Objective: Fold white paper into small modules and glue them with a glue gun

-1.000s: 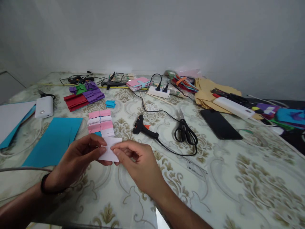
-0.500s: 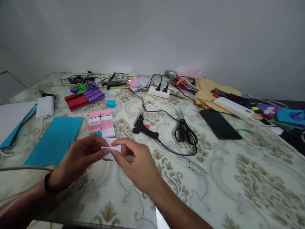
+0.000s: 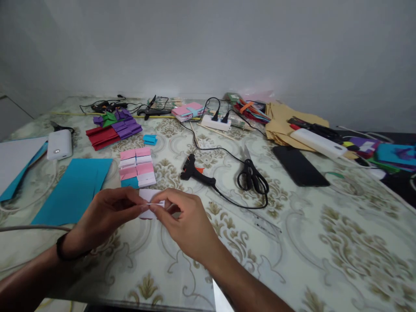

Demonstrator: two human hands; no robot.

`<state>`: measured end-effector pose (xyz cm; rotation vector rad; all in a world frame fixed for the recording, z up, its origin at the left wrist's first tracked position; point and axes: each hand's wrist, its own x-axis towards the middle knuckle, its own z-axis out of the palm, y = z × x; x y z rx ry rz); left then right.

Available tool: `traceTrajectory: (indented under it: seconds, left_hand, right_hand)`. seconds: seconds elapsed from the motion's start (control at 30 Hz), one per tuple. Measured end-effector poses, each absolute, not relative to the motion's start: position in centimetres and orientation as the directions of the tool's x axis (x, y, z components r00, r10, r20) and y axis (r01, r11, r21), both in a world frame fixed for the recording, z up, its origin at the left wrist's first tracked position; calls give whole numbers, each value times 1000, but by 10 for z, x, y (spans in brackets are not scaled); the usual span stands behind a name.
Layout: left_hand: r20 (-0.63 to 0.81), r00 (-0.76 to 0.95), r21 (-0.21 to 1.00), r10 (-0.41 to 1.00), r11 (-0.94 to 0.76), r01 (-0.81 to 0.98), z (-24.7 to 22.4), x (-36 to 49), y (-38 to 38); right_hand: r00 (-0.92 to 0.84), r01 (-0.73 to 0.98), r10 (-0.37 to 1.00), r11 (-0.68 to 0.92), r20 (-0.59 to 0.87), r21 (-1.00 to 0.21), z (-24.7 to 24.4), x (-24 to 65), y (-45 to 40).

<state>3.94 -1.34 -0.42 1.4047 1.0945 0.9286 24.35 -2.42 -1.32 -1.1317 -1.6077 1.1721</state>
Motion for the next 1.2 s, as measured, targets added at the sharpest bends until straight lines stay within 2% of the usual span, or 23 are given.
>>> traceTrajectory:
  seconds: [0.13,0.27,0.43,0.63,0.77,1.0,1.2]
  left_hand:
    - [-6,299,995,954,-26,101,-1,38,-15]
    - [-44,297,998,954,27,61,-1,38,-14]
    - [-37,302,993,952,1,118,-2,39,-13]
    - [-39,293,999,955,38,7,3,41,-12]
    - [-42,305,987,952,86,-133,1,43,-10]
    - [-28,356,972,934,109,-210,-4,36,-12]
    - [-77,266,993,961,97,-62,-3,38,-13]
  right_hand:
    - [-239,146,964,152,114,-978,-11,244,-25]
    - [-258,87,963,107,82,-990,-10,248,-23]
    - [-253,113,958,167,134,-980,-10,250,-22]
    - [-258,22,966,8,2,-1000,-14,245,-23]
    - [-239,-110,971,-22,5,-994,-16,247,-21]
    - [-225,-90,967,101,119,-991,-15,252,-20]
    - [-229,45,954,207,192,-977,-8,250,-25]
